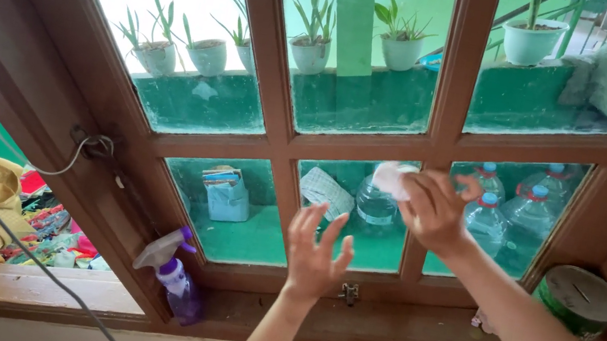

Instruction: The person wipes the interior surface of a multi-pane wooden window using a white cloth. They spray a purple cleaning solution onto the glass and wipe each pane systematically, moving from lower to upper sections.

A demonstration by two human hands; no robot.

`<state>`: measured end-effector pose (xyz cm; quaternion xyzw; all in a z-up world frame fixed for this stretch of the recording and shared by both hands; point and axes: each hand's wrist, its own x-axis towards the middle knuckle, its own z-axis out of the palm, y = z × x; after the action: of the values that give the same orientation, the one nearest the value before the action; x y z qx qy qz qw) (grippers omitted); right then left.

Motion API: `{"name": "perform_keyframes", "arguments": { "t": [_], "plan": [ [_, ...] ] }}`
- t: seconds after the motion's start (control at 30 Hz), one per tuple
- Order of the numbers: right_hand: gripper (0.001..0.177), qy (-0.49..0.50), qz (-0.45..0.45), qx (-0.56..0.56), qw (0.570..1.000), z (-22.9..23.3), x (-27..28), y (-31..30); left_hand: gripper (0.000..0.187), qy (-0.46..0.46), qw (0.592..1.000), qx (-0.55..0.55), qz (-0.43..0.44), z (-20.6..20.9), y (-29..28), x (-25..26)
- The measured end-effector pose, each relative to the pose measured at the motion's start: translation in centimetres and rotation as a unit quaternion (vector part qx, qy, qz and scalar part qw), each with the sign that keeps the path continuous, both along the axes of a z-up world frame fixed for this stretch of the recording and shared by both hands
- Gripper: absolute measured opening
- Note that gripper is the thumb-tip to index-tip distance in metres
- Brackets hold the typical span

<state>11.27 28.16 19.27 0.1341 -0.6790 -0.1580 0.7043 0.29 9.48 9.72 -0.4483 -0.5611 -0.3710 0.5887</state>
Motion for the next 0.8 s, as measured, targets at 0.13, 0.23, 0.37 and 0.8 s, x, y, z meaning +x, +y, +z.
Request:
{"name": "perform_keyframes", "arguments": {
  "t": [0.13, 0.23, 0.37, 0.8],
  "plan": [
    [0.03, 0.022, -0.012, 0.039, 0.999, -5.2, -1.6, 1.8, 0.034, 0.05, 0.997, -0.007, -0.063, 4.7, 1.7, 3.5],
    [0.031, -0.034, 0.006, 0.05, 0.998, -7.9, -1.4, 2.2, 0.025, 0.09, 0.983, -0.043, -0.153, 6.3, 2.8, 4.7],
    [0.04, -0.048, 0.022, 0.005, 0.999, -7.2, 0.8, 0.4, 0.026, 0.096, 0.974, -0.086, -0.187, 5.2, 3.6, 4.6],
    [0.043, -0.074, 0.129, -0.16, 0.976, -12.9, 7.2, 0.0, 0.015, 0.115, 0.993, -0.037, 0.007, 10.5, 0.2, 1.5]
  ]
}}
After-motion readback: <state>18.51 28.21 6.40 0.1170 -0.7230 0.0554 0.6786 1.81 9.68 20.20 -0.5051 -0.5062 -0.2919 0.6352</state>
